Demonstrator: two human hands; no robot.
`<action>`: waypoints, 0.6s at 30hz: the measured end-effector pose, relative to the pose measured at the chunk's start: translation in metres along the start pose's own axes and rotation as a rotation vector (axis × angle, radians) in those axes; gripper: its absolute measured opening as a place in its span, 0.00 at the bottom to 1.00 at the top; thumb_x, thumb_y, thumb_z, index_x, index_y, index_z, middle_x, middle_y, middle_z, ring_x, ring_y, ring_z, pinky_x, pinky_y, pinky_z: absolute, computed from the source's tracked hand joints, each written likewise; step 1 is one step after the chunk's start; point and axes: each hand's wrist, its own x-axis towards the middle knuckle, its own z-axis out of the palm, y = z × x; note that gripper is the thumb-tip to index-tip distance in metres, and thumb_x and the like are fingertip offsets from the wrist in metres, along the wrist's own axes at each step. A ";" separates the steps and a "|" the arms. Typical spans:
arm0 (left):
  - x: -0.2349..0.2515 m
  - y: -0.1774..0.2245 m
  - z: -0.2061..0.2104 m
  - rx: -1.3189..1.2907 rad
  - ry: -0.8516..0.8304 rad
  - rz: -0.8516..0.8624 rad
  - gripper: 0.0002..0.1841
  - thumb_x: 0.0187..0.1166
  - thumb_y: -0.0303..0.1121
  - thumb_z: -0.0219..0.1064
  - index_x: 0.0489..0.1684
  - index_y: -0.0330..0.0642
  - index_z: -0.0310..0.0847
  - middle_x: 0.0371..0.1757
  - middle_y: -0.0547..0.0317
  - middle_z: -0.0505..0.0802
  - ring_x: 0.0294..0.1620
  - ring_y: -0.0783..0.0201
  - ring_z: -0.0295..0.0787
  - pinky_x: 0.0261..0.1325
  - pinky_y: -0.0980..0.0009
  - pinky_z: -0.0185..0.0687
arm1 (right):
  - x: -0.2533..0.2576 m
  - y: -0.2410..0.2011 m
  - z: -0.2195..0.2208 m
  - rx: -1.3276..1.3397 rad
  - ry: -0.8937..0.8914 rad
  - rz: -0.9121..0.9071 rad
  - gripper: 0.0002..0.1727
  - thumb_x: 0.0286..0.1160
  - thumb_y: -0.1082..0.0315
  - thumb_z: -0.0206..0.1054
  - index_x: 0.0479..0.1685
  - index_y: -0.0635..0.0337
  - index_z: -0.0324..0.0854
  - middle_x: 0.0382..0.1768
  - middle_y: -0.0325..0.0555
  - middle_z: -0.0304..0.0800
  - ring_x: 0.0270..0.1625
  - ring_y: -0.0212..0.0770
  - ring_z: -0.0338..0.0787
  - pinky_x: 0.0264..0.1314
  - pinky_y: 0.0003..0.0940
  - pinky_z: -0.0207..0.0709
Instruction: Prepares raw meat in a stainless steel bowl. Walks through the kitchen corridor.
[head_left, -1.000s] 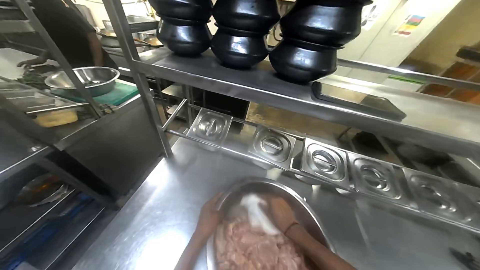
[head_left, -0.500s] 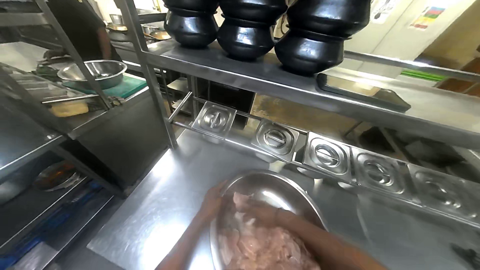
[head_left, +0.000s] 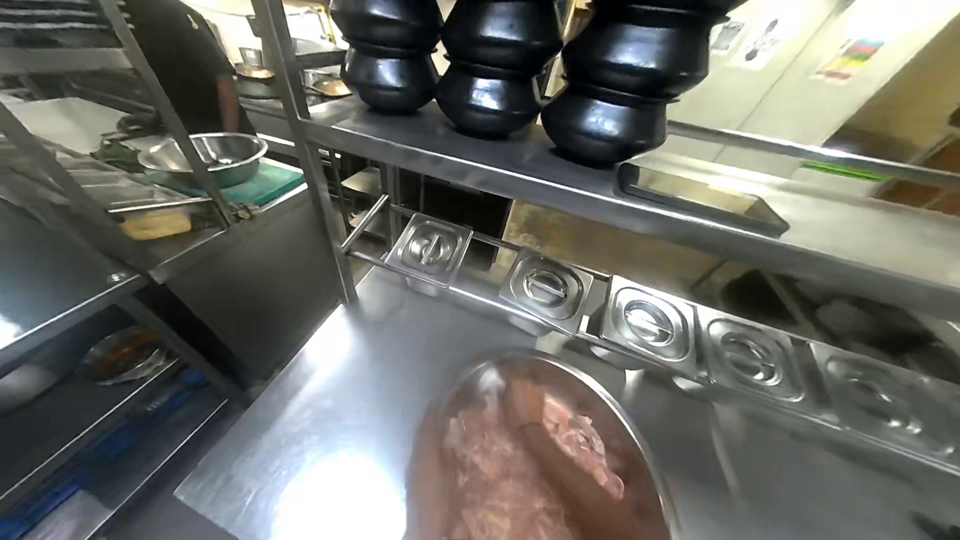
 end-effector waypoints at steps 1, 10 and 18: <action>-0.011 -0.004 0.004 -0.019 0.055 0.005 0.35 0.78 0.21 0.60 0.91 0.39 0.58 0.85 0.39 0.74 0.82 0.43 0.74 0.82 0.46 0.69 | -0.002 -0.010 0.012 -0.035 -0.090 -0.095 0.24 0.85 0.65 0.57 0.78 0.51 0.79 0.72 0.61 0.85 0.71 0.68 0.85 0.71 0.70 0.74; 0.076 -0.006 -0.008 0.080 -0.271 0.281 0.43 0.80 0.24 0.62 0.97 0.51 0.43 0.84 0.52 0.78 0.75 0.51 0.84 0.78 0.52 0.76 | 0.006 0.036 -0.051 -0.224 -0.549 -0.581 0.16 0.76 0.65 0.72 0.60 0.60 0.90 0.56 0.64 0.92 0.63 0.65 0.88 0.71 0.68 0.73; -0.009 -0.013 0.007 -0.148 -0.088 -0.113 0.36 0.81 0.30 0.66 0.90 0.40 0.55 0.60 0.33 0.90 0.59 0.39 0.91 0.65 0.40 0.82 | -0.005 -0.010 0.005 -0.134 -0.125 0.026 0.18 0.80 0.64 0.63 0.62 0.63 0.86 0.64 0.66 0.88 0.69 0.68 0.86 0.69 0.67 0.76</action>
